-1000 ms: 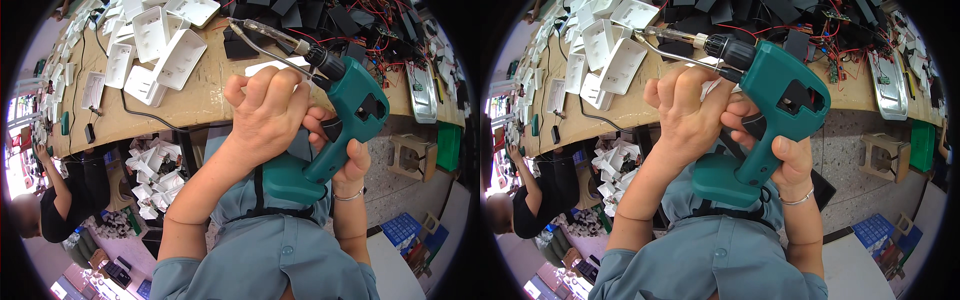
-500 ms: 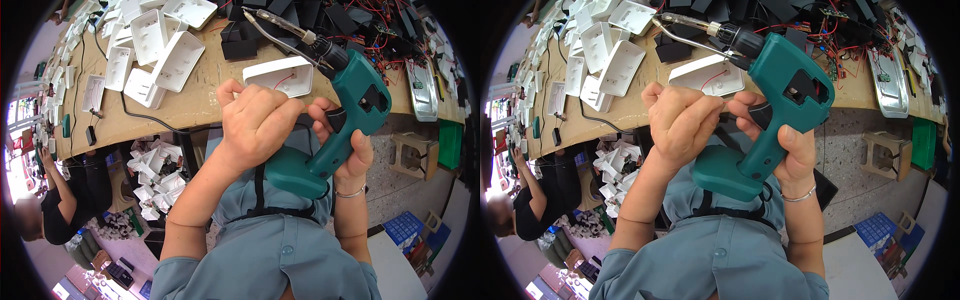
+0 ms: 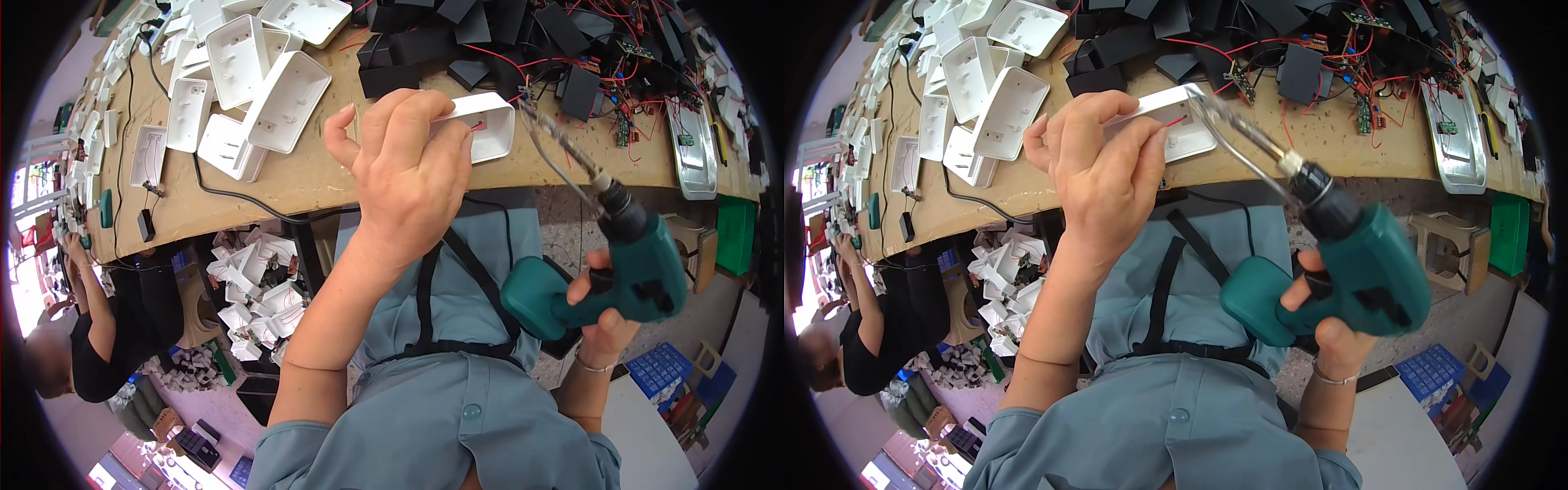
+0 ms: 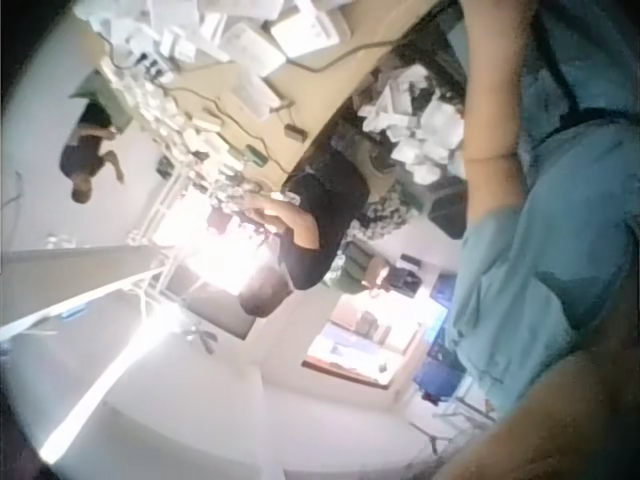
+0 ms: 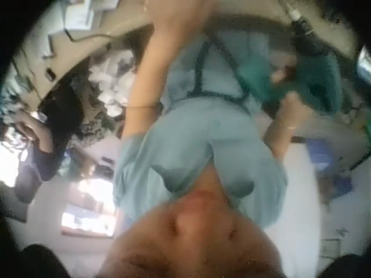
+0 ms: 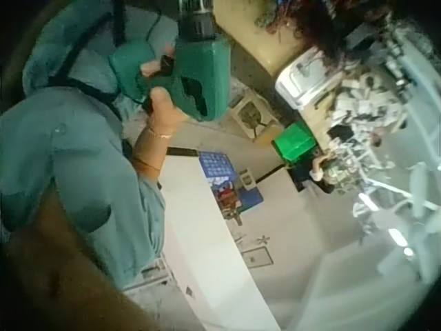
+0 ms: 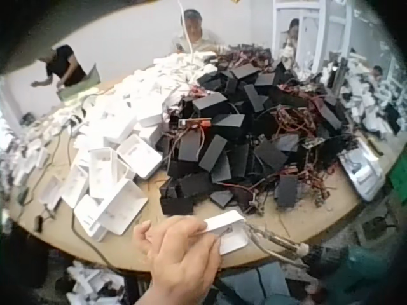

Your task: Soldering wires inside white plastic housing components on a production floor.

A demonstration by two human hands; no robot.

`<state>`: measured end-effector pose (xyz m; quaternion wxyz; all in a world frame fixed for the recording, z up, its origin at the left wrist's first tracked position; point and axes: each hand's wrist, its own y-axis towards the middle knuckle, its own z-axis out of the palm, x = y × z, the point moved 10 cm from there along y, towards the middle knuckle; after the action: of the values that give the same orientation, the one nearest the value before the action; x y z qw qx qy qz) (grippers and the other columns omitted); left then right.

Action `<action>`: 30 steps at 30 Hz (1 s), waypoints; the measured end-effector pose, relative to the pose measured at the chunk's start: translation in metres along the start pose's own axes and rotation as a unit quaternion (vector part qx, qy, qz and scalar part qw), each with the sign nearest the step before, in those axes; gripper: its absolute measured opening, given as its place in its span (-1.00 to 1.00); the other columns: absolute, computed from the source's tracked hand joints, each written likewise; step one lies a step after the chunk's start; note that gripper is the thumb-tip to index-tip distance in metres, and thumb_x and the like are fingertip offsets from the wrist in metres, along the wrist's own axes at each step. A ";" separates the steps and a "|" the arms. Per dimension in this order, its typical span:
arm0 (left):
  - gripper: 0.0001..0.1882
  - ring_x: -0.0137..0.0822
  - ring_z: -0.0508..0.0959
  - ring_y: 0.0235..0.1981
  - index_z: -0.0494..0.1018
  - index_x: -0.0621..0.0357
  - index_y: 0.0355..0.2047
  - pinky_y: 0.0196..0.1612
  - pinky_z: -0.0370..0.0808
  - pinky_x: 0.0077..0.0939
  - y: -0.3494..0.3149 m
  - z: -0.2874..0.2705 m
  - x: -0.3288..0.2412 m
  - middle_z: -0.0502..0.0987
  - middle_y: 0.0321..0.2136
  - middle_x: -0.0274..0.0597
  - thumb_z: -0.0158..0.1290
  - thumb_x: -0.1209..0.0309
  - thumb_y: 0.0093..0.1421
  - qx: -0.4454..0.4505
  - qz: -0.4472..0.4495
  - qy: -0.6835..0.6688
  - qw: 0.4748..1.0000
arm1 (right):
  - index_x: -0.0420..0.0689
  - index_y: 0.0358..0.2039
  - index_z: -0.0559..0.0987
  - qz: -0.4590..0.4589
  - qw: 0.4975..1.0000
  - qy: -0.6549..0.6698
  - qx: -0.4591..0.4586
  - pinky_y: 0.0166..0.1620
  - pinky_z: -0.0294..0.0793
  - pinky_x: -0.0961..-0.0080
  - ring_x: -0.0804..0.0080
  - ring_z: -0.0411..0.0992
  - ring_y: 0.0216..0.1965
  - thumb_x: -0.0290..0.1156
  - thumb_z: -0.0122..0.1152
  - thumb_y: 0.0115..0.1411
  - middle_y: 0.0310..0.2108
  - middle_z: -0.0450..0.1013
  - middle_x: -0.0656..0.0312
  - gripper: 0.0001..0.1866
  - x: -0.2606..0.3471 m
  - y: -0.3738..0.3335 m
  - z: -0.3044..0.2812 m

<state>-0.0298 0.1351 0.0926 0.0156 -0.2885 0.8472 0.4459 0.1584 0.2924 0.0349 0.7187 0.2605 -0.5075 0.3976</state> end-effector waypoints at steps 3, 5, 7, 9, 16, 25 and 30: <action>-0.94 -0.35 0.45 -0.21 0.46 0.09 -0.56 0.04 0.06 -0.13 0.002 0.004 0.000 0.43 -0.32 -0.37 0.13 0.51 -0.08 0.005 0.007 0.007 1.000 | -0.42 0.06 0.30 0.018 0.995 -0.089 -0.044 -0.37 0.55 0.49 0.32 0.51 -0.43 -0.21 0.49 -0.10 -0.12 0.43 -0.13 -0.18 0.001 -0.014 -0.016; -0.94 -0.36 0.46 -0.23 0.46 0.10 -0.56 0.03 0.09 -0.12 0.001 0.005 0.000 0.43 -0.33 -0.37 0.12 0.52 -0.09 0.009 0.011 0.007 1.000 | -0.43 0.05 0.32 0.028 0.993 -0.111 -0.043 -0.38 0.54 0.50 0.33 0.50 -0.43 -0.21 0.49 -0.10 -0.12 0.44 -0.13 -0.19 -0.001 -0.020 -0.015; -0.89 -0.33 0.43 -0.30 0.52 0.12 -0.48 -0.01 0.14 -0.24 0.001 0.008 -0.001 0.46 -0.32 -0.34 0.19 0.50 -0.08 0.028 0.021 0.005 0.999 | -0.42 0.04 0.35 0.057 0.987 -0.150 -0.023 -0.37 0.51 0.51 0.35 0.49 -0.41 -0.19 0.47 -0.08 -0.11 0.44 -0.12 -0.22 -0.004 -0.022 -0.012; -0.89 -0.33 0.44 -0.31 0.52 0.13 -0.48 -0.01 0.15 -0.22 0.001 0.008 -0.002 0.46 -0.32 -0.34 0.19 0.51 -0.09 0.022 0.020 0.001 1.000 | -0.42 0.03 0.36 0.065 0.985 -0.157 -0.022 -0.36 0.50 0.51 0.36 0.49 -0.40 -0.19 0.46 -0.07 -0.12 0.45 -0.10 -0.23 -0.007 -0.023 -0.009; -0.88 -0.33 0.46 -0.25 0.49 0.14 -0.53 0.04 0.13 -0.03 -0.003 0.006 -0.002 0.43 -0.33 -0.37 0.15 0.54 -0.17 -0.012 0.005 -0.005 1.000 | -0.41 0.01 0.41 0.068 0.964 -0.251 0.052 -0.27 0.45 0.50 0.40 0.47 -0.37 -0.21 0.42 -0.06 -0.16 0.47 0.01 -0.30 -0.009 -0.016 0.005; -0.88 -0.30 0.46 -0.25 0.48 0.12 -0.56 0.09 0.04 0.13 -0.003 0.004 -0.001 0.42 -0.34 -0.38 0.15 0.56 -0.19 -0.038 -0.006 -0.018 0.999 | -0.33 -0.15 0.49 -0.021 0.962 -0.274 0.005 -0.36 0.42 0.60 0.50 0.42 -0.46 -0.25 0.37 -0.04 -0.44 0.49 0.18 -0.49 0.005 -0.012 0.019; -0.88 -0.30 0.46 -0.26 0.48 0.13 -0.57 0.09 0.04 0.15 -0.002 0.005 -0.002 0.42 -0.34 -0.38 0.14 0.56 -0.20 -0.034 -0.001 -0.006 0.999 | -0.33 -0.14 0.48 -0.019 0.961 -0.276 0.002 -0.36 0.42 0.60 0.50 0.43 -0.45 -0.27 0.36 -0.02 -0.42 0.49 0.18 -0.50 0.004 -0.012 0.022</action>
<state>-0.0281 0.1389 0.0887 0.0115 -0.2872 0.8311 0.4761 0.1577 0.2699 0.0469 0.5575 0.3712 -0.6805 0.2972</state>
